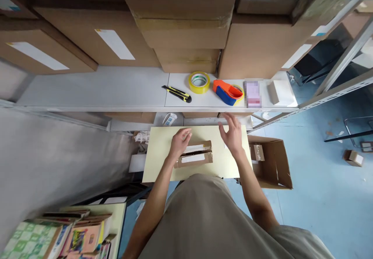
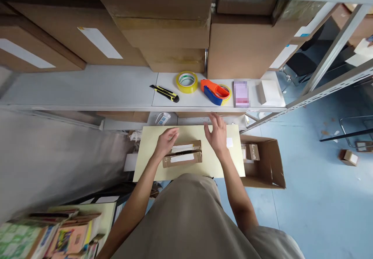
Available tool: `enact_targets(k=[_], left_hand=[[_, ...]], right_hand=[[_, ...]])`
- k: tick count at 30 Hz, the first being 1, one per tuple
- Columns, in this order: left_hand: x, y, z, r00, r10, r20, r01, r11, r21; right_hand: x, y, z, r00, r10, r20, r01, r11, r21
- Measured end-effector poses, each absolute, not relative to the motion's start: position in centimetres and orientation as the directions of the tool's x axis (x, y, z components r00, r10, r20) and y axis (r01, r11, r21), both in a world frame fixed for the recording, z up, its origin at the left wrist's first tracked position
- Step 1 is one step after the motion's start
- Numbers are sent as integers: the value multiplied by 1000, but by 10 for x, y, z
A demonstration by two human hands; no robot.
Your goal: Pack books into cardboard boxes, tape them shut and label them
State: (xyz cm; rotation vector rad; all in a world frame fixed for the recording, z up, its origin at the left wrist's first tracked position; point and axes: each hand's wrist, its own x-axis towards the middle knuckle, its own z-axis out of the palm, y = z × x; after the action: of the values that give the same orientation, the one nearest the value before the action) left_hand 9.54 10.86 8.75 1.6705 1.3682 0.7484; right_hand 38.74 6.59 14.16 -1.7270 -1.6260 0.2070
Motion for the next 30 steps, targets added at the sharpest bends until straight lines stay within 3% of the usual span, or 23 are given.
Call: enact_targets(k=[3, 6, 10, 14, 17, 20, 25, 27, 30], left_hand=[[139, 130, 128, 343, 937, 67, 364, -199, 910], [179, 145, 163, 392, 907, 152, 301, -283, 911], [210, 146, 188, 416, 880, 229, 215, -339, 916], [209, 129, 181, 404, 892, 201, 170, -289, 942], [191, 106, 159, 388, 914, 121, 154, -194, 969], [169, 78, 129, 328, 945, -6, 109, -31, 994], [141, 25, 86, 179, 964, -198, 1, 201, 980], [128, 5, 77, 132, 958, -254, -24, 260, 965], [108, -18, 72, 93, 940, -329, -53, 335, 941]], right_hand=[[409, 121, 174, 221, 865, 451, 886, 15, -463], [421, 170, 182, 245, 890, 384, 923, -94, -372], [423, 202, 173, 249, 929, 274, 937, -159, -311], [417, 191, 168, 244, 931, 270, 937, -154, -315], [407, 157, 163, 254, 924, 286, 909, -127, -397], [386, 105, 146, 269, 933, 238, 818, -91, -568], [329, 10, 98, 267, 964, -13, 360, -112, -926], [306, -17, 83, 204, 972, -117, 199, -158, -967], [279, -41, 70, 134, 969, -206, 118, -222, -968]])
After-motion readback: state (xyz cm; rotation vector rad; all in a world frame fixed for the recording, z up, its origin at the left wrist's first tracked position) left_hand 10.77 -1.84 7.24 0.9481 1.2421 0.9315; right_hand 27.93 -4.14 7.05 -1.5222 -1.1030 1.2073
